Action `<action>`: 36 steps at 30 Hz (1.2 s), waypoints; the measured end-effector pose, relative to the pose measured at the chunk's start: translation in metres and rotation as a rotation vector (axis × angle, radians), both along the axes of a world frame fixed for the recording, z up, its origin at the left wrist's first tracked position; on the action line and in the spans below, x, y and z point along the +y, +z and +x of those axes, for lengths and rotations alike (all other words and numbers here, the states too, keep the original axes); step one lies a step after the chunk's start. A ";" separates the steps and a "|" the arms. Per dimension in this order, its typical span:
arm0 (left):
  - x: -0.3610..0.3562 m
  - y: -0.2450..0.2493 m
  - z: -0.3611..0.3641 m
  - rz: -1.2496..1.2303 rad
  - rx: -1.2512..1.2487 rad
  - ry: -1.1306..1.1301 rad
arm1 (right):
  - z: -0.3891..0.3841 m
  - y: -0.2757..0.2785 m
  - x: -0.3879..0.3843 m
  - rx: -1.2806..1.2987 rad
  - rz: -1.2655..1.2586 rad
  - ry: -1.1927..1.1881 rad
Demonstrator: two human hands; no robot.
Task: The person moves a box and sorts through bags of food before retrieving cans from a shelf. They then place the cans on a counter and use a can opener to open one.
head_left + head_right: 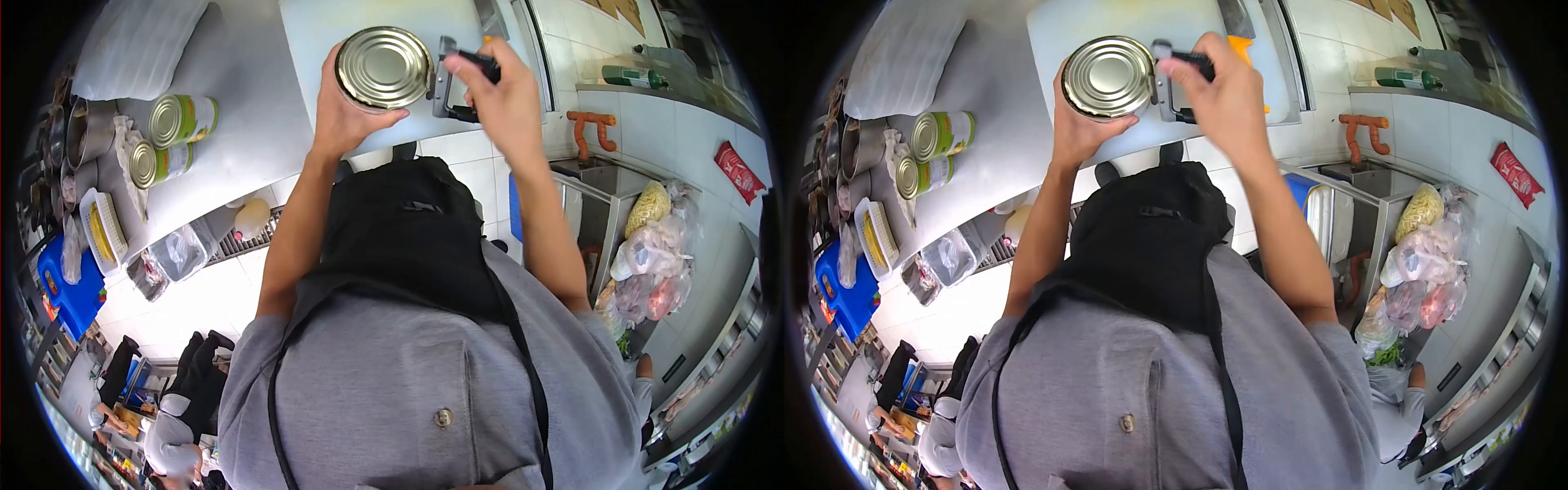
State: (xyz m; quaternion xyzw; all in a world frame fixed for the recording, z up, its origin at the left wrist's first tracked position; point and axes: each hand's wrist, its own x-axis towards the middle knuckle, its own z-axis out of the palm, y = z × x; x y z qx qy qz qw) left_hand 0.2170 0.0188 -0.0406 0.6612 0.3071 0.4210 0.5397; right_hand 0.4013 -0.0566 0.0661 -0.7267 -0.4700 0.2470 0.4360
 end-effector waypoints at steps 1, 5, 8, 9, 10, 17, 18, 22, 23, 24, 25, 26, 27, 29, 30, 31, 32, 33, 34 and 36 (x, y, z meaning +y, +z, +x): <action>-0.004 -0.002 0.001 0.007 -0.017 0.023 | 0.007 -0.002 0.006 0.218 -0.098 -0.007; -0.008 -0.011 0.002 0.129 0.018 0.103 | 0.021 -0.005 0.018 0.196 -0.019 0.147; -0.007 0.001 -0.007 0.013 -0.129 0.009 | 0.033 -0.007 0.027 0.173 -0.017 0.214; 0.001 0.003 -0.010 0.015 -0.131 0.005 | 0.035 -0.007 0.028 0.123 -0.025 0.249; 0.011 0.003 -0.014 0.039 -0.007 -0.059 | 0.036 -0.006 0.030 0.107 -0.059 0.257; 0.011 -0.006 -0.009 0.060 0.033 -0.084 | 0.003 0.013 0.000 -0.358 0.145 0.194; 0.010 -0.005 -0.007 0.051 0.016 -0.083 | 0.003 0.015 0.000 -0.351 0.141 0.187; 0.010 0.001 -0.007 0.035 0.071 -0.084 | 0.006 0.021 0.001 -0.359 0.077 0.224; 0.011 0.001 -0.006 0.032 0.064 -0.092 | 0.008 0.022 0.003 -0.358 0.071 0.232; 0.011 0.001 -0.007 0.028 0.060 -0.100 | 0.010 0.022 0.005 -0.343 0.053 0.263; 0.010 0.000 -0.008 0.020 0.058 -0.109 | 0.012 0.023 0.006 -0.326 0.033 0.292; 0.010 0.000 -0.009 0.012 0.061 -0.106 | 0.013 0.025 0.008 -0.321 0.026 0.297; 0.011 0.000 -0.009 0.008 0.065 -0.113 | 0.015 0.028 0.010 -0.243 -0.047 0.284; 0.013 -0.003 -0.008 0.010 0.066 -0.124 | 0.016 0.027 0.009 -0.168 -0.115 0.266; 0.012 -0.005 -0.007 0.009 0.046 -0.123 | 0.017 0.022 0.004 -0.128 -0.092 0.214; 0.011 -0.007 -0.007 0.004 0.026 -0.123 | 0.017 0.017 -0.001 -0.087 -0.071 0.163; 0.012 -0.009 -0.007 0.003 0.024 -0.124 | 0.017 0.014 -0.004 -0.089 -0.072 0.162; 0.011 -0.008 -0.008 0.017 0.038 -0.110 | 0.016 0.011 -0.008 -0.073 -0.032 0.155; 0.010 -0.008 -0.008 0.031 0.053 -0.095 | 0.016 0.010 -0.011 -0.056 0.008 0.148; 0.009 -0.008 -0.008 0.037 0.058 -0.091 | 0.016 0.010 -0.012 -0.109 0.046 0.182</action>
